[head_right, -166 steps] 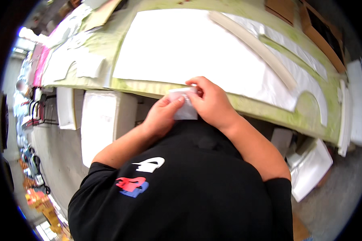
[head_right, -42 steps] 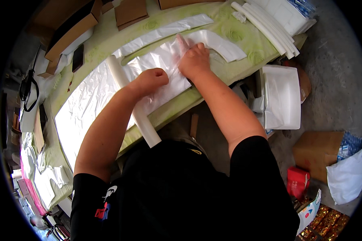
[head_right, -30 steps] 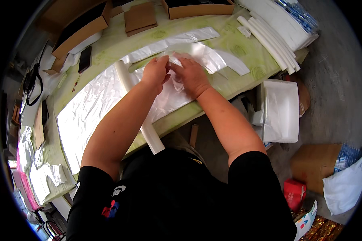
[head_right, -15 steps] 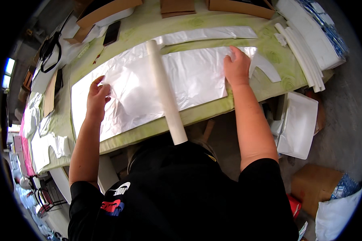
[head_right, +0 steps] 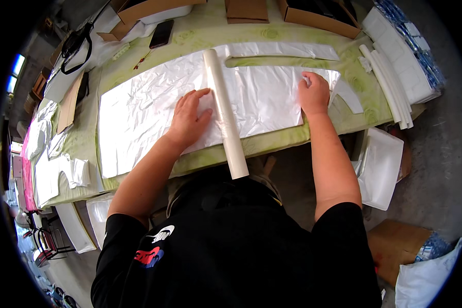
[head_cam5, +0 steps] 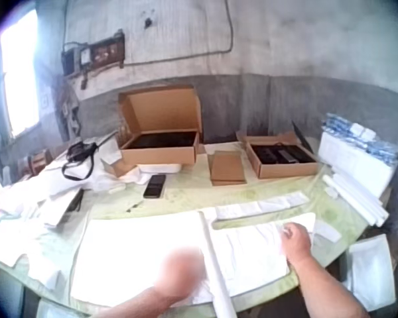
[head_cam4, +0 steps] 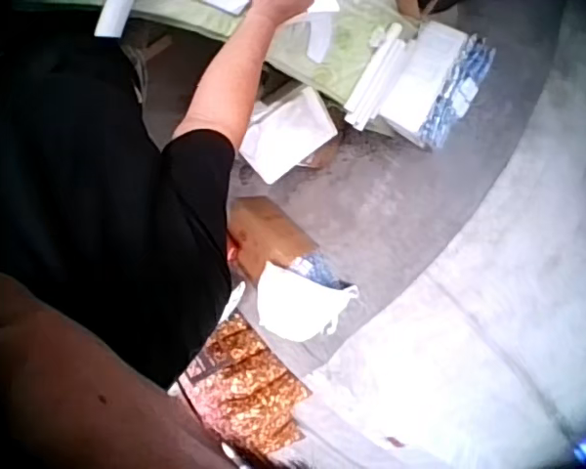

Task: The person wraps white plastic sheets around white foam pieces on a table. They smooth the plastic, fold edges, and roll the plastic to secure the foam. The process is repeated for multiple foam pieces.

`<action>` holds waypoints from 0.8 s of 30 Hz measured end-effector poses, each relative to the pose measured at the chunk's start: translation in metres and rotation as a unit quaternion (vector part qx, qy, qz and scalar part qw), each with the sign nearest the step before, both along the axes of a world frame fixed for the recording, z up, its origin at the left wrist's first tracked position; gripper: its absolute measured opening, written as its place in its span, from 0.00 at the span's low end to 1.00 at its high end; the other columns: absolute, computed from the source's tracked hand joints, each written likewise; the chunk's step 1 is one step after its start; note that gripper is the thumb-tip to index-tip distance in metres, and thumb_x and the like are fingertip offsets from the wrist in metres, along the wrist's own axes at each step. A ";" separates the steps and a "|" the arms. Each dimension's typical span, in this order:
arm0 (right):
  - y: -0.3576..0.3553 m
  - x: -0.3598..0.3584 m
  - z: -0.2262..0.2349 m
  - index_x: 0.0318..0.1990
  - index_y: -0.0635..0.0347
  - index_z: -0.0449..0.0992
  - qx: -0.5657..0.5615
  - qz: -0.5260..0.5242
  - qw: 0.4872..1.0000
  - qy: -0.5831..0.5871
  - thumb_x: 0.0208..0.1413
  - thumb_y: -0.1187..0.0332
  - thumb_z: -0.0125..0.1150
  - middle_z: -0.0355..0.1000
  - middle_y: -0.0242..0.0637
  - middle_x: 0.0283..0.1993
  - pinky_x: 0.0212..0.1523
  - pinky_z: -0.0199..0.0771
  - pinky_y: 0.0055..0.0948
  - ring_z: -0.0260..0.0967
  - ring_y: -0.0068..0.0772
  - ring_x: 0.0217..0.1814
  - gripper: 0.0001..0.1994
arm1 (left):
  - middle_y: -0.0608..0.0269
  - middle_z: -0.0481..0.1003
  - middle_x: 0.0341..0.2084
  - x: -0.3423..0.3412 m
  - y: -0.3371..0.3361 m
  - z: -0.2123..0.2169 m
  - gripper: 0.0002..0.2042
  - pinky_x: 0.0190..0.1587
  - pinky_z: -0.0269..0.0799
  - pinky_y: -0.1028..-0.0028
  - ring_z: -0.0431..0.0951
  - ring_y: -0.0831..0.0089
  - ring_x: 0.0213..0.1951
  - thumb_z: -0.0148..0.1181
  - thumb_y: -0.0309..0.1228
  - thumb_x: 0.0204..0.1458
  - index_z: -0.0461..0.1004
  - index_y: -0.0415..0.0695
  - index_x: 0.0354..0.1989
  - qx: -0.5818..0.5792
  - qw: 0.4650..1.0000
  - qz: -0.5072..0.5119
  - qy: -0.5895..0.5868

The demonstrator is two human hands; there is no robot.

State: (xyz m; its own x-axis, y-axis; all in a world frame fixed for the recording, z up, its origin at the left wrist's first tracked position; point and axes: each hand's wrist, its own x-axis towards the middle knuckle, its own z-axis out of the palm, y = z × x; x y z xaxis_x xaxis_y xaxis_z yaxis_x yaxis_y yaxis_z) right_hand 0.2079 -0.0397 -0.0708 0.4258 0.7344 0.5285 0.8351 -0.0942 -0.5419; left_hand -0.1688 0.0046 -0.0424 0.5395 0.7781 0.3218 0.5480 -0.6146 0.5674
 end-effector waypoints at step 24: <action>0.016 -0.186 0.025 0.58 0.42 0.78 -0.060 0.182 0.969 -0.157 0.54 0.57 0.69 0.57 0.49 0.72 0.74 0.45 0.63 0.45 0.62 0.77 0.23 | 0.53 0.71 0.64 -0.028 0.020 0.014 0.15 0.72 0.55 0.52 0.58 0.41 0.71 0.60 0.40 0.59 0.79 0.48 0.51 0.103 0.988 -0.114 0.000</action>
State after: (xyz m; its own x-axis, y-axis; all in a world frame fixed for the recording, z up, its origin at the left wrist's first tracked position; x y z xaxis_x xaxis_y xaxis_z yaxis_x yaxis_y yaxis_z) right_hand 0.0222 -0.0237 -0.0461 -0.0400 0.8700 0.4914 0.9466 0.1903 -0.2601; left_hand -0.1964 0.0242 -0.0279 0.6930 0.5548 0.4604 0.3828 -0.8243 0.4171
